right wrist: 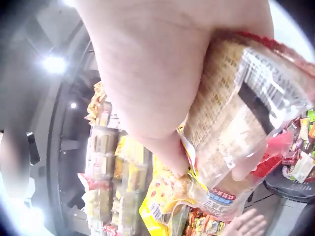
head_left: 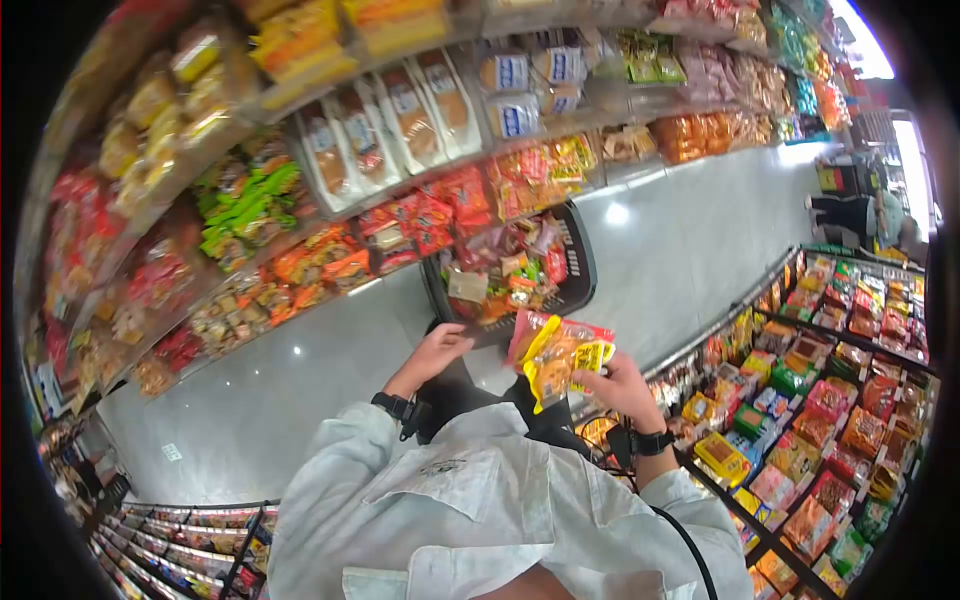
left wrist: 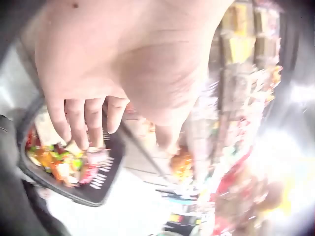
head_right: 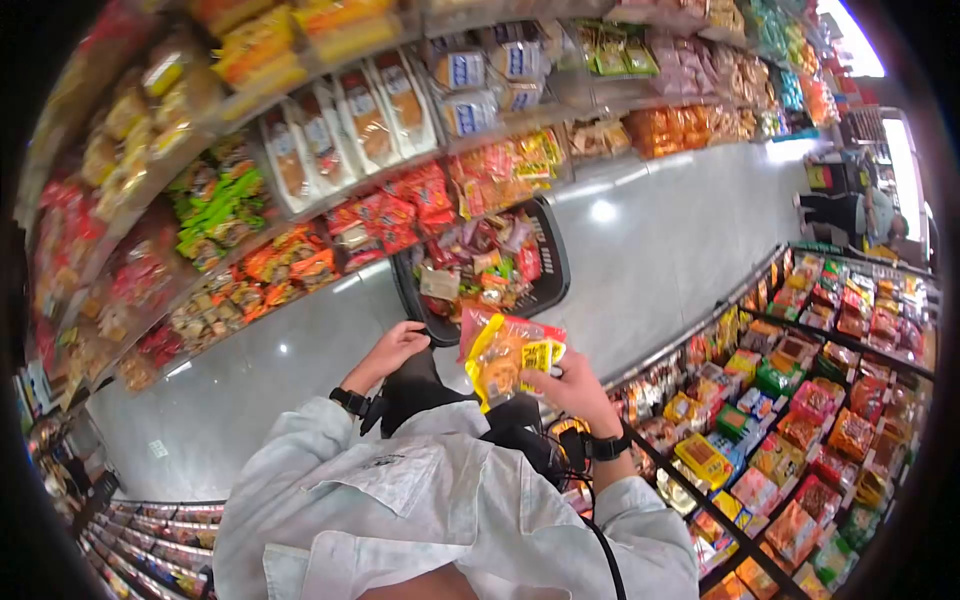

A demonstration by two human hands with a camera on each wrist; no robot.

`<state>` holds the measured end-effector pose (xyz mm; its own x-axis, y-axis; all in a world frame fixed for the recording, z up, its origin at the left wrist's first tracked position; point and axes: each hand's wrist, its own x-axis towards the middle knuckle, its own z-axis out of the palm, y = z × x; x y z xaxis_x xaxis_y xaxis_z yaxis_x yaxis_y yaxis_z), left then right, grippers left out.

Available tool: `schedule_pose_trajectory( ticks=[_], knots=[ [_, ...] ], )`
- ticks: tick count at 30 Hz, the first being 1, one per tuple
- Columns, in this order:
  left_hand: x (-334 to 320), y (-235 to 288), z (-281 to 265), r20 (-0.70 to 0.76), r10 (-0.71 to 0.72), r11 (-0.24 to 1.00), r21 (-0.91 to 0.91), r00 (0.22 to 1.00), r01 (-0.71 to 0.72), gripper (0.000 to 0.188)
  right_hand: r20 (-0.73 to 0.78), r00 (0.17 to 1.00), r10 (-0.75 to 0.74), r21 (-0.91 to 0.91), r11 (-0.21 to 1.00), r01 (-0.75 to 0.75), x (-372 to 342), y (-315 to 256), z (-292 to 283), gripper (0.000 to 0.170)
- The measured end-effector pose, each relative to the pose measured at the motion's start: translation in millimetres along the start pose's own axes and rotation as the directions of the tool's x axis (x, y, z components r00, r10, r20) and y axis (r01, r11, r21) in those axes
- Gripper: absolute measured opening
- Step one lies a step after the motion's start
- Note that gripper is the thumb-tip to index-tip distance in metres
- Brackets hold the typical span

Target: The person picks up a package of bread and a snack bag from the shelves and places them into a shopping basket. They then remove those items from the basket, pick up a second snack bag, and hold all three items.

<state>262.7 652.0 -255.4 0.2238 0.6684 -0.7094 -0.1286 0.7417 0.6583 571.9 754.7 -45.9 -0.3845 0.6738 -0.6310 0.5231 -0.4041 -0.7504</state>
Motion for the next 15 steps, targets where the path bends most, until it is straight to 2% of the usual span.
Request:
schedule_pose_trajectory(
  ticks=[1, 2, 4, 5, 7, 8, 11, 12, 15],
  knots=[
    [-25, 41, 5, 0.047, 0.066, 0.989, -0.136, 0.997, -0.06, 0.059, 0.028, 0.998, -0.048, -0.016, 0.999, 0.048, -9, 2, 7, 0.026],
    [-50, 75, 9, 0.1, 0.138, 0.978, -0.172, 0.985, -0.119, 0.057, 0.059, 0.994, -0.092, -0.03, 0.995, 0.094, -15, 0, 12, 0.028],
    [-87, 120, 16, 0.209, 0.278, 0.944, -0.238, 0.937, -0.227, 0.054, 0.109, 0.958, -0.267, -0.184, 0.941, 0.283, -26, -19, 28, 0.03],
    [-99, 123, 25, 0.252, 0.303, 0.951, -0.148, 0.919, -0.273, 0.057, 0.138, 0.928, -0.346, -0.252, 0.894, 0.37, -34, -28, 36, 0.031],
    [-121, 127, 46, 0.337, 0.337, 0.929, 0.033, 0.879, -0.369, 0.062, 0.253, 0.905, -0.341, -0.249, 0.881, 0.402, -46, -34, 45, 0.033],
    [-137, 122, 59, 0.353, 0.402, 0.827, 0.257, 0.845, -0.501, 0.069, 0.297, 0.888, -0.351, -0.266, 0.863, 0.43, -50, -31, 47, 0.033],
    [-190, 120, 92, 0.384, 0.169, 0.772, 0.521, 0.908, -0.364, 0.075, 0.456, 0.825, -0.333, -0.312, 0.809, 0.498, -71, -23, 52, 0.036],
    [-199, 101, 99, 0.33, 0.184, 0.743, 0.57, 0.926, -0.351, 0.072, 0.508, 0.791, -0.341, -0.302, 0.789, 0.535, -77, -18, 51, 0.036],
    [-240, 60, 126, 0.231, 0.275, 0.782, 0.511, 0.933, -0.357, 0.072, 0.591, 0.729, -0.345, -0.27, 0.767, 0.582, -100, -6, 63, 0.038]
  ],
)
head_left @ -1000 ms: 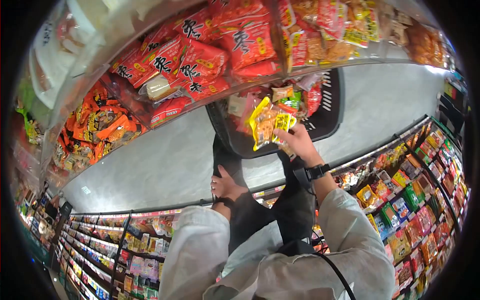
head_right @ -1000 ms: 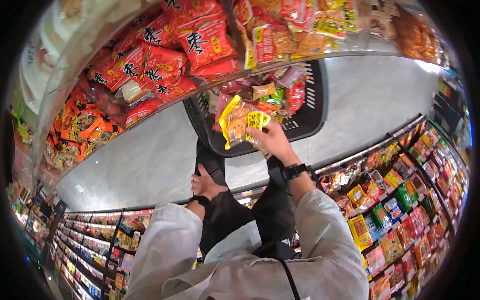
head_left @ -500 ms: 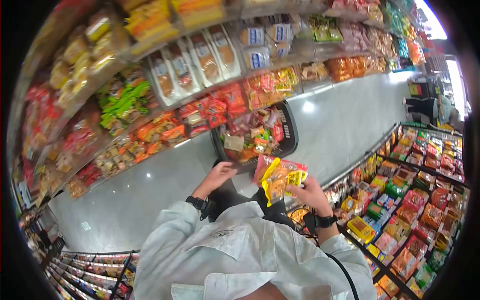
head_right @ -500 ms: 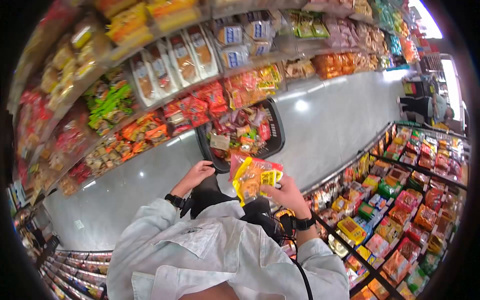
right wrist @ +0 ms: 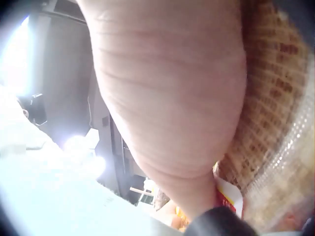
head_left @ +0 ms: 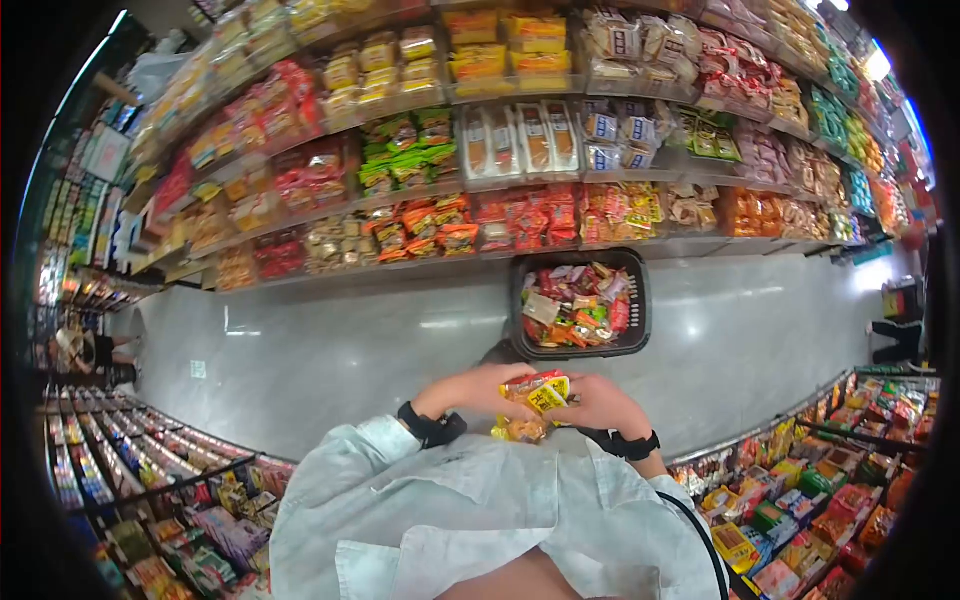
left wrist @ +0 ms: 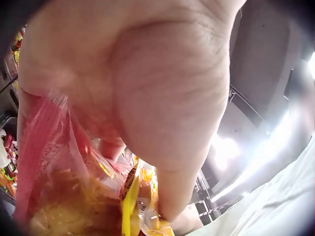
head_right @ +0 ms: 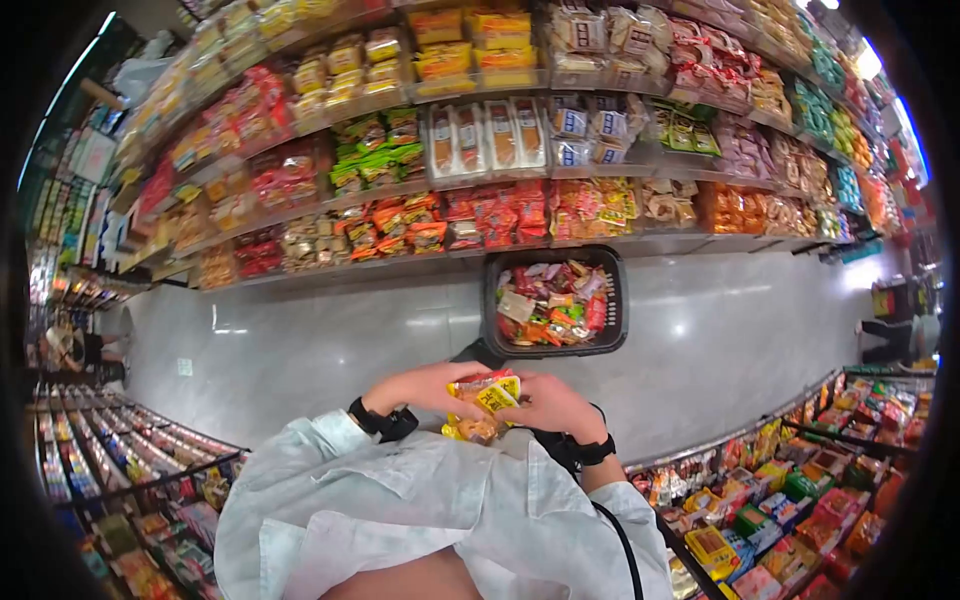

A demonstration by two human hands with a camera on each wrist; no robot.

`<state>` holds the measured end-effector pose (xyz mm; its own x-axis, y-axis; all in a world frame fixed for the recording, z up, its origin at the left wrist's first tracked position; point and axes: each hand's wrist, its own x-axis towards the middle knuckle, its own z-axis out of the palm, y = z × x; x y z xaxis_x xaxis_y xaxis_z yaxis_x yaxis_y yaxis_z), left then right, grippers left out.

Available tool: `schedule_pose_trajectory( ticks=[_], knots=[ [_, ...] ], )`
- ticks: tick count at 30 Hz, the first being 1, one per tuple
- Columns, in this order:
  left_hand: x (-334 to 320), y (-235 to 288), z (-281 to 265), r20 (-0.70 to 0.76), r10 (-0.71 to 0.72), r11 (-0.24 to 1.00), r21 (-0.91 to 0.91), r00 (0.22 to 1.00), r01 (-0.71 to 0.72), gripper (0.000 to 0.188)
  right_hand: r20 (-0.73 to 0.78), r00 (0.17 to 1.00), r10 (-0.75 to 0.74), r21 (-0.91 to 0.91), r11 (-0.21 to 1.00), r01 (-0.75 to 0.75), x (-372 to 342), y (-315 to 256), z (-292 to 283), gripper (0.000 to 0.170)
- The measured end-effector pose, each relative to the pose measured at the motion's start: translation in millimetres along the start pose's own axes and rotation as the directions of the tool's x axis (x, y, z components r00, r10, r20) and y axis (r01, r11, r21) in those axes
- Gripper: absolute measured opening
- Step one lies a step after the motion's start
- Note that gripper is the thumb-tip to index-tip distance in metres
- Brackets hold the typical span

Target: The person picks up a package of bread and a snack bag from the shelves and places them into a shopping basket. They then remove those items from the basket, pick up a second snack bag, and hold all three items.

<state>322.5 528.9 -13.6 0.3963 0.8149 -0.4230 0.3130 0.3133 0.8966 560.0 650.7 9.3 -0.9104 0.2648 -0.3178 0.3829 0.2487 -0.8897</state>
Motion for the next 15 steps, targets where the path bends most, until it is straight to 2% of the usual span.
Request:
schedule_pose_trajectory(
  ticks=[1, 4, 7, 8, 9, 11, 13, 14, 15],
  knots=[
    [-12, 2, 12, -0.026, -0.048, 0.998, -0.027, 0.999, 0.048, 0.071, 0.011, 0.999, -0.032, -0.005, 0.999, 0.032, -3, 5, 10, 0.038],
    [-34, -19, 44, -0.153, -0.059, 0.992, -0.117, 0.987, 0.041, 0.072, 0.07, 0.995, -0.068, 0.019, 0.998, 0.067, -8, 8, 30, 0.038],
    [-58, -18, 69, -0.287, -0.033, 0.952, -0.3, 0.957, -0.057, 0.074, 0.092, 0.99, -0.106, 0.099, 0.99, 0.097, -5, 9, 45, 0.036],
    [-66, -17, 76, -0.309, -0.03, 0.949, -0.307, 0.951, -0.07, 0.076, 0.094, 0.988, -0.119, 0.134, 0.985, 0.106, -4, 8, 51, 0.036],
    [-73, -15, 79, -0.331, -0.025, 0.946, -0.313, 0.943, -0.085, 0.077, 0.118, 0.992, -0.046, 0.138, 0.99, 0.029, -6, -3, 52, 0.035],
    [-86, -8, 87, -0.377, 0.011, 0.94, -0.313, 0.926, -0.139, 0.08, 0.154, 0.983, 0.1, 0.126, 0.985, -0.12, -9, -29, 48, 0.033],
    [-99, 2, 93, -0.417, 0.069, 0.929, -0.305, 0.906, -0.211, 0.085, 0.116, 0.993, 0.032, 0.095, 0.995, -0.043, -8, -23, 56, 0.032],
    [-107, 11, 93, -0.449, 0.097, 0.964, -0.18, 0.888, -0.197, 0.085, 0.094, 0.996, -0.002, 0.079, 0.997, -0.005, -7, -22, 60, 0.032],
    [-115, 21, 93, -0.476, 0.129, 0.983, -0.053, 0.87, -0.175, 0.086, 0.122, 0.991, 0.053, 0.052, 0.997, -0.06, -6, -30, 61, 0.032]
  ],
)
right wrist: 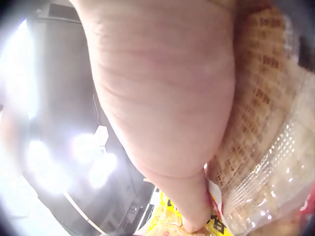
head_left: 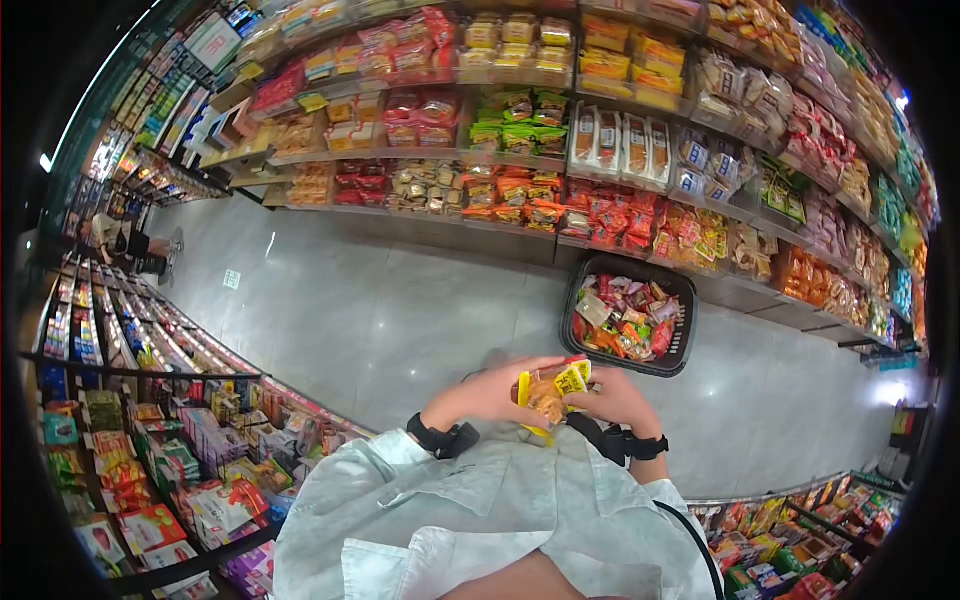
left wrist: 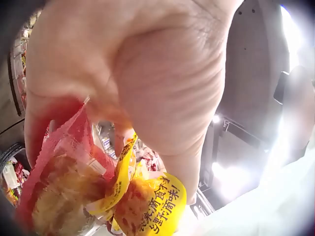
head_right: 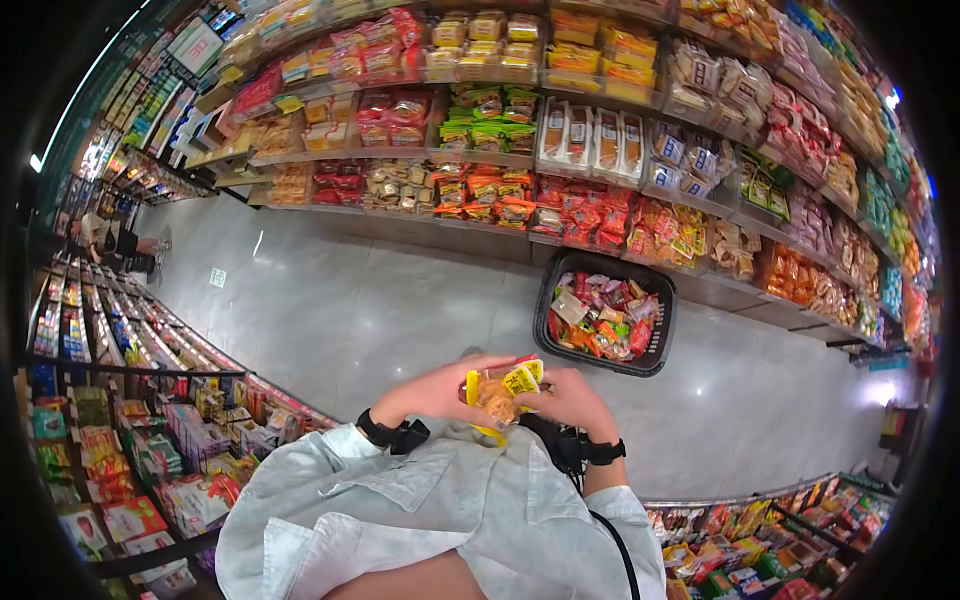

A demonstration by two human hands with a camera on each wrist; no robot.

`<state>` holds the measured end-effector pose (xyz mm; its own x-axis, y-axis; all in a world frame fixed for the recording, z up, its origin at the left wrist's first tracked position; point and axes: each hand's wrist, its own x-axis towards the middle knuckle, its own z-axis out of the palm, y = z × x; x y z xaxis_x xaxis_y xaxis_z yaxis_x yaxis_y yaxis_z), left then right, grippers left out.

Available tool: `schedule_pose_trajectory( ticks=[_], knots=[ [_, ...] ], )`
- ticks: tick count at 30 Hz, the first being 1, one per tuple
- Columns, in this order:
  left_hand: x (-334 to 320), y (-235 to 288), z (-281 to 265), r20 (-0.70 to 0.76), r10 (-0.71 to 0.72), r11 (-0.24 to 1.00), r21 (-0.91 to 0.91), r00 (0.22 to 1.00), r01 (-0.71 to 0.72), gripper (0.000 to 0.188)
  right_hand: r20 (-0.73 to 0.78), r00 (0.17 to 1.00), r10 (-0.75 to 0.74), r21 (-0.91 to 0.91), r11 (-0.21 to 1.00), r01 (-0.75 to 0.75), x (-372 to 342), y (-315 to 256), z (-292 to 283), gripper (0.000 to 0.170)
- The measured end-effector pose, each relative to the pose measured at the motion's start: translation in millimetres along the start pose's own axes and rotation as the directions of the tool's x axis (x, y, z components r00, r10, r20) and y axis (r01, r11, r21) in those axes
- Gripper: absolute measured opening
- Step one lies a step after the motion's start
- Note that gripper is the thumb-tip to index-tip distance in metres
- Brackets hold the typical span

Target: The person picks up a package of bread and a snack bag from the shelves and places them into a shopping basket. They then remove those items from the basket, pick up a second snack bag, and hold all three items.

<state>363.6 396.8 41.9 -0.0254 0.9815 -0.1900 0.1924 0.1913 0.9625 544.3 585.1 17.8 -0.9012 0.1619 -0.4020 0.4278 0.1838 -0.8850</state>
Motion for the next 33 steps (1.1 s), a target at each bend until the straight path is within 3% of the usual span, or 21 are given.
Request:
schedule_pose_trajectory(
  ticks=[1, 2, 5, 8, 12, 16, 19, 20, 25, 27, 33],
  knots=[
    [-5, 5, -2, -0.024, 0.039, 0.992, 0.124, 0.999, -0.036, 0.087, 0.023, 0.998, 0.058, -0.025, 0.998, -0.057, -1, -11, -1, 0.032],
    [-10, 3, -4, -0.045, 0.02, 0.996, 0.091, 0.999, -0.016, 0.085, 0.043, 0.992, 0.116, -0.053, 0.992, -0.113, 1, -20, 0, 0.032],
    [-31, -12, -6, -0.112, -0.016, 0.999, -0.038, 0.994, 0.012, 0.079, 0.019, 1.0, -0.002, -0.101, 0.995, 0.004, 9, -31, 14, 0.032],
    [-58, -31, -16, -0.178, -0.039, 0.978, -0.21, 0.983, 0.001, 0.067, -0.008, 0.975, -0.221, -0.245, 0.946, 0.212, 19, -64, 33, 0.032],
    [-105, -51, -41, -0.295, -0.065, 0.946, -0.321, 0.953, -0.034, 0.06, 0.021, 0.975, -0.22, -0.364, 0.907, 0.213, 36, -118, 67, 0.034],
    [-154, -103, -80, -0.216, -0.082, 0.904, -0.428, 0.973, -0.019, 0.053, 0.017, 0.982, -0.186, -0.403, 0.898, 0.177, 56, -145, 130, 0.036],
    [-179, -122, -89, -0.091, -0.145, 0.77, -0.636, 0.985, 0.054, 0.048, -0.004, 1.0, 0.028, -0.401, 0.916, -0.027, 59, -155, 166, 0.037],
    [-183, -131, -90, -0.043, -0.152, 0.735, -0.673, 0.987, 0.083, 0.047, 0.005, 0.999, -0.034, -0.454, 0.89, 0.033, 58, -153, 175, 0.04],
    [-192, -146, -91, 0.216, -0.136, 0.604, -0.756, 0.967, 0.253, 0.038, -0.119, 0.986, 0.117, -0.397, 0.904, -0.156, 31, -160, 214, 0.043],
    [-187, -154, -90, 0.319, -0.116, 0.642, -0.699, 0.941, 0.317, 0.035, -0.126, 0.974, 0.186, -0.262, 0.941, -0.213, 15, -157, 225, 0.042],
    [-169, -139, -78, 0.451, -0.12, 0.72, -0.574, 0.884, 0.39, 0.035, -0.26, 0.952, 0.159, -0.263, 0.938, -0.228, -21, -155, 234, 0.043]
  ],
)
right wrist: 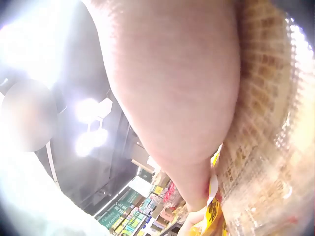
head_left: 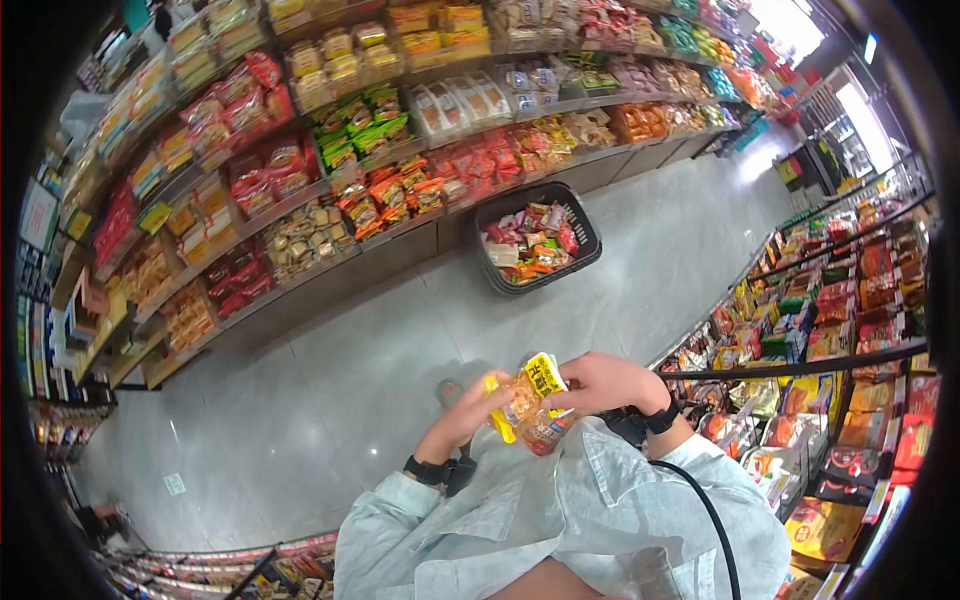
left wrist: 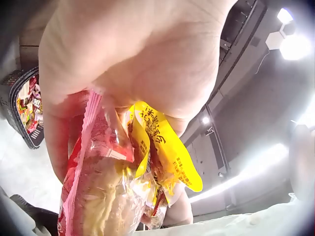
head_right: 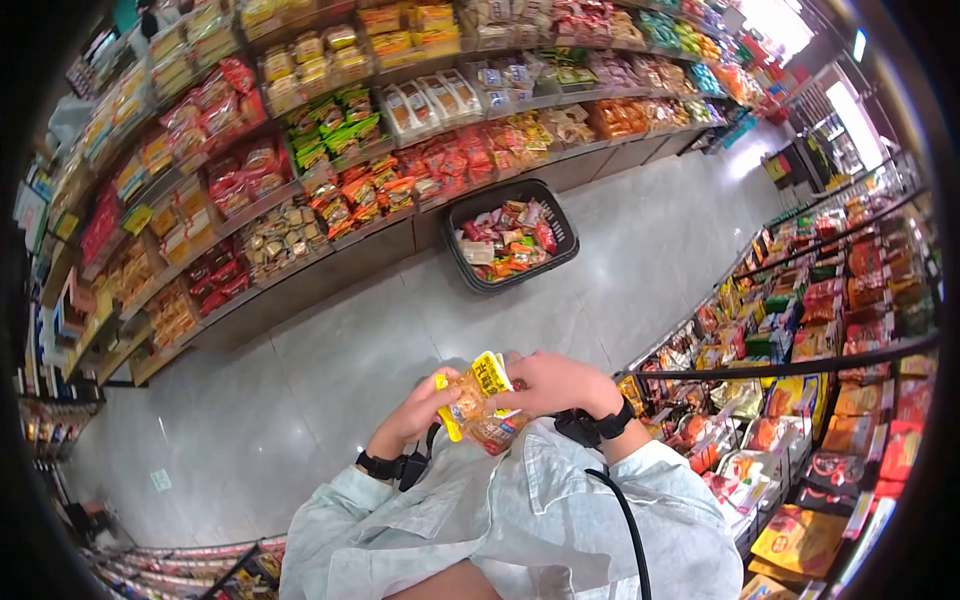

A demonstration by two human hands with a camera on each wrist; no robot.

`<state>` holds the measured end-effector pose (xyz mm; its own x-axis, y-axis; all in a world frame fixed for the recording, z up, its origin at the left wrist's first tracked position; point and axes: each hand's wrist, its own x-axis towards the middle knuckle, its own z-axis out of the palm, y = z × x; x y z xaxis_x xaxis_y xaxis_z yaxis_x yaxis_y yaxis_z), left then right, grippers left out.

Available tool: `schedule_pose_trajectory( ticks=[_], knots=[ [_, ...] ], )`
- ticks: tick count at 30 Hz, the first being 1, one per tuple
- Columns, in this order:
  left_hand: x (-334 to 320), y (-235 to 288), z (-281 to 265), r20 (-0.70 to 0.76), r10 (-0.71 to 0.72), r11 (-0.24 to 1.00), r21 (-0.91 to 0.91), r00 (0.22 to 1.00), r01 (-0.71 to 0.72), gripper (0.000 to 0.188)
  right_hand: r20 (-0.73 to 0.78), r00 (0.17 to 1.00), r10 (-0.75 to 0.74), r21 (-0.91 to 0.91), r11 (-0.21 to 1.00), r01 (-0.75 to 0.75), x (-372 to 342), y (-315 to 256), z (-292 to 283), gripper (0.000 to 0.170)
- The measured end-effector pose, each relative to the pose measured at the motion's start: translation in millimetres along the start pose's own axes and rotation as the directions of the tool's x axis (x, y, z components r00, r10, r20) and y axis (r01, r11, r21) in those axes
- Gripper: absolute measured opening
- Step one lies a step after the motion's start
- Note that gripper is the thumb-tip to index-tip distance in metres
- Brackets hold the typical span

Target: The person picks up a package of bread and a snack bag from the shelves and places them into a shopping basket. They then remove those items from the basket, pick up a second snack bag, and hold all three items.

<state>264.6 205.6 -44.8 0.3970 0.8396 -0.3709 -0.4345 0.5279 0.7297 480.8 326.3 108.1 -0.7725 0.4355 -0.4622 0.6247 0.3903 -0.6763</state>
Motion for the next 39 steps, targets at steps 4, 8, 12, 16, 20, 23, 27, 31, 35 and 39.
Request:
schedule_pose_trajectory(
  ticks=[4, 8, 12, 16, 20, 23, 27, 31, 35, 39],
  knots=[
    [16, -1, 23, 0.096, -0.007, 0.996, 0.093, 0.995, -0.002, 0.044, 0.026, 0.994, 0.108, 0.029, 0.994, -0.109, -24, 22, -2, 0.044],
    [55, 8, 62, 0.149, -0.099, 0.989, 0.121, 0.984, 0.081, 0.055, -0.033, 0.988, 0.148, 0.131, 0.981, -0.143, -58, 69, -5, 0.044],
    [114, 3, 107, 0.11, -0.13, 0.964, 0.245, 0.985, 0.1, 0.053, -0.162, 0.97, 0.183, 0.201, 0.968, -0.149, -102, 125, -16, 0.044],
    [177, 4, 172, 0.033, -0.104, 0.933, 0.349, 0.994, 0.087, 0.047, -0.199, 0.917, 0.345, 0.403, 0.882, -0.244, -153, 181, -44, 0.045],
    [221, -4, 222, -0.032, -0.117, 0.921, 0.37, 0.993, 0.12, 0.043, -0.29, 0.931, 0.22, 0.51, 0.859, -0.044, -186, 250, -51, 0.047],
    [248, -14, 243, -0.069, -0.072, 0.897, 0.433, 0.995, 0.095, 0.05, -0.361, 0.922, 0.141, 0.45, 0.892, 0.039, -216, 285, -68, 0.043],
    [287, -20, 257, -0.162, -0.013, 0.946, 0.318, 0.987, 0.065, 0.047, -0.502, 0.857, 0.116, 0.508, 0.842, 0.184, -229, 347, -72, 0.038],
    [342, -11, 264, -0.229, -0.03, 0.984, 0.167, 0.973, 0.07, 0.045, -0.528, 0.821, 0.216, 0.569, 0.808, 0.154, -249, 396, -106, 0.033],
    [424, 0, 266, -0.198, -0.118, 0.982, 0.124, 0.973, 0.144, 0.042, -0.572, 0.638, 0.516, 0.713, 0.697, 0.075, -284, 453, -157, 0.029],
    [527, 21, 289, -0.041, -0.205, 0.972, 0.108, 0.978, 0.208, 0.038, -0.457, 0.382, 0.803, 0.889, 0.408, 0.207, -330, 549, -200, 0.02]
  ],
)
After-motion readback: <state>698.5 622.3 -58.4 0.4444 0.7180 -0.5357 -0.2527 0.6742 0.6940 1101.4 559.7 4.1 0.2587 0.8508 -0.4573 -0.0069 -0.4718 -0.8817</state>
